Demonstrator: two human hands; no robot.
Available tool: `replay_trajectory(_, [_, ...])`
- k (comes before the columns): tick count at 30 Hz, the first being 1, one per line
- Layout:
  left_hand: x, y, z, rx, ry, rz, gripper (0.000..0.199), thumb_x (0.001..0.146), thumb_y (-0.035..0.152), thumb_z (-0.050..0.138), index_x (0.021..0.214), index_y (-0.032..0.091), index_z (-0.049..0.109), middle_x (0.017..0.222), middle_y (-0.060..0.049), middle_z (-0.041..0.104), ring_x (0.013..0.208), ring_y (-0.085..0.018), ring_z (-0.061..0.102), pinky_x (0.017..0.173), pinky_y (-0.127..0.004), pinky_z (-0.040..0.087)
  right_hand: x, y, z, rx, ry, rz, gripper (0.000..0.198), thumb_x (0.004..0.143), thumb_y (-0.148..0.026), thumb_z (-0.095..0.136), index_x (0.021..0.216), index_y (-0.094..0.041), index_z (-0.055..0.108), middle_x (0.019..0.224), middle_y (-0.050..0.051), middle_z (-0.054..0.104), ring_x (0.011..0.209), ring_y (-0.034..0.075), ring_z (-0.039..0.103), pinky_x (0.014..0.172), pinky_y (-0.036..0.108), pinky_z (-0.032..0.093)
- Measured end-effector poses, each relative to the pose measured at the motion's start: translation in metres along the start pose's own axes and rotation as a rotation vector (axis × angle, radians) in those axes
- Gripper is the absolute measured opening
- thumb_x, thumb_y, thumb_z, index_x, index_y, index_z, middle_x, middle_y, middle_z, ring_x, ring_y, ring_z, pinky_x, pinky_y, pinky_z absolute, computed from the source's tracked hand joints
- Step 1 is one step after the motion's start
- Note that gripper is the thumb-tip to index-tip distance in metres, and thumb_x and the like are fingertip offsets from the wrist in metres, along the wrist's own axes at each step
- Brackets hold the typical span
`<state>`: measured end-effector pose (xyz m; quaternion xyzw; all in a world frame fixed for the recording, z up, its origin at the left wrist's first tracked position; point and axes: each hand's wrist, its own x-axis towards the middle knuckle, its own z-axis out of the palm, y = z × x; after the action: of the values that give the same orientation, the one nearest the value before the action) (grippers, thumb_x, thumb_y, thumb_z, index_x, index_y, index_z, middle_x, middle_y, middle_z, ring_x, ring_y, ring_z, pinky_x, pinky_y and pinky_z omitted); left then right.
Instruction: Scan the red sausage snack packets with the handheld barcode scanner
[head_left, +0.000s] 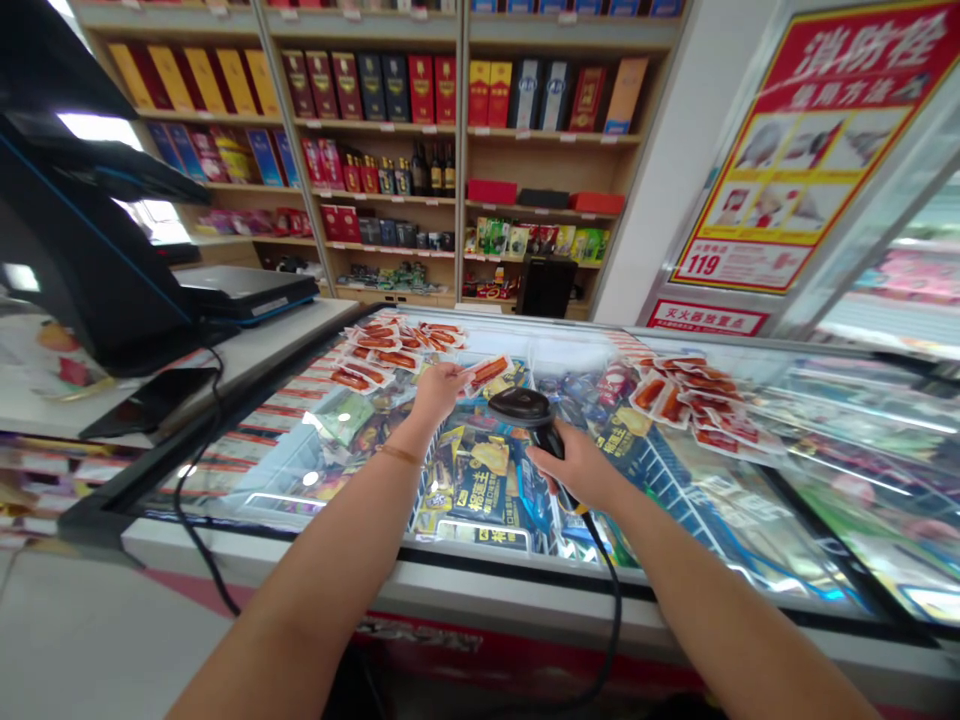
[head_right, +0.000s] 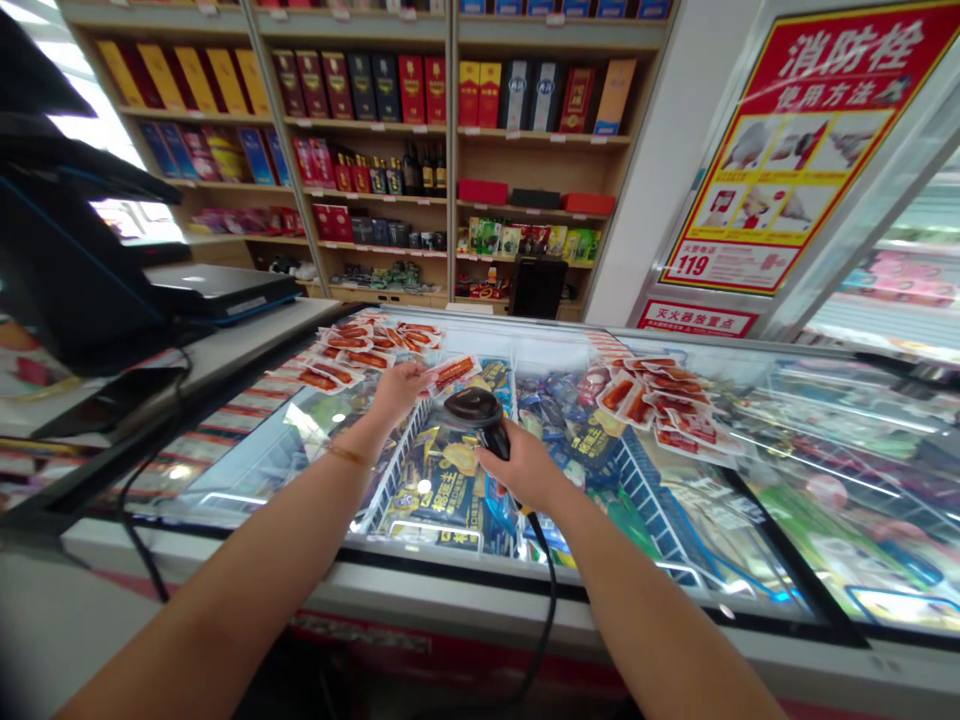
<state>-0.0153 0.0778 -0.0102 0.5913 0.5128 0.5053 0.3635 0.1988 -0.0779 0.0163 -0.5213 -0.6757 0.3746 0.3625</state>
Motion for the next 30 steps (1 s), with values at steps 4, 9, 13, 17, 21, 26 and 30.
replay_trajectory(4, [0.000,0.000,0.000,0.027,-0.008,0.011,0.022,0.074,0.035,0.068,0.078,0.014,0.068,0.068,-0.002,0.068,0.065,-0.014,0.064,0.065,-0.026,0.054,0.000,0.002,0.001,-0.015,-0.016,-0.020,0.018,0.080,-0.035,0.060,0.087,-0.023,0.049,0.057,-0.005,0.056,0.040,0.014,0.056,0.043,0.026,0.045])
replay_trajectory(9, [0.001,-0.001,0.000,0.027,-0.006,0.019,0.021,0.074,0.034,0.068,0.082,0.014,0.069,0.070,-0.003,0.069,0.065,-0.014,0.065,0.064,-0.026,0.054,0.000,0.004,0.000,-0.032,-0.038,-0.037,0.017,0.082,-0.035,0.058,0.088,-0.022,0.049,0.057,-0.005,0.055,0.041,0.015,0.057,0.045,0.026,0.046])
replay_trajectory(13, [0.002,-0.002,0.001,0.021,-0.016,0.010,0.019,0.075,0.032,0.066,0.081,0.014,0.068,0.068,-0.002,0.068,0.064,-0.014,0.065,0.064,-0.027,0.055,-0.001,0.001,-0.002,-0.033,-0.016,-0.028,0.019,0.081,-0.036,0.059,0.088,-0.022,0.049,0.057,-0.005,0.056,0.040,0.014,0.056,0.044,0.025,0.045])
replay_trajectory(17, [0.000,-0.006,0.003,-0.003,-0.025,-0.009,0.018,0.074,0.029,0.065,0.085,0.015,0.069,0.070,-0.001,0.069,0.067,-0.015,0.067,0.066,-0.028,0.056,0.001,0.000,-0.006,0.014,0.023,-0.005,0.019,0.081,-0.036,0.059,0.088,-0.023,0.048,0.058,-0.005,0.057,0.041,0.013,0.056,0.044,0.024,0.044])
replay_trajectory(21, [-0.003,-0.003,0.011,-0.068,-0.028,-0.023,0.018,0.073,0.027,0.064,0.085,0.015,0.068,0.069,-0.001,0.070,0.067,-0.016,0.068,0.069,-0.030,0.058,0.005,0.006,-0.024,0.092,0.118,-0.008,0.018,0.081,-0.036,0.058,0.087,-0.022,0.048,0.057,-0.006,0.056,0.039,0.012,0.055,0.043,0.023,0.043])
replay_trajectory(26, [-0.004,0.024,0.045,-0.067,-0.124,0.014,0.015,0.072,0.024,0.064,0.083,0.017,0.070,0.070,-0.001,0.071,0.066,-0.017,0.068,0.068,-0.029,0.057,-0.015,0.025,-0.077,0.134,0.283,0.089,0.024,0.078,-0.036,0.063,0.092,-0.021,0.051,0.056,-0.007,0.055,0.037,0.012,0.054,0.039,0.022,0.042])
replay_trajectory(30, [-0.007,0.058,0.107,-0.001,-0.218,0.059,0.013,0.074,0.026,0.065,0.080,0.017,0.070,0.069,-0.002,0.072,0.067,-0.017,0.068,0.067,-0.027,0.056,-0.051,0.046,-0.139,0.075,0.448,0.165,0.025,0.079,-0.038,0.064,0.088,-0.021,0.048,0.054,-0.006,0.056,0.037,0.012,0.054,0.038,0.022,0.043])
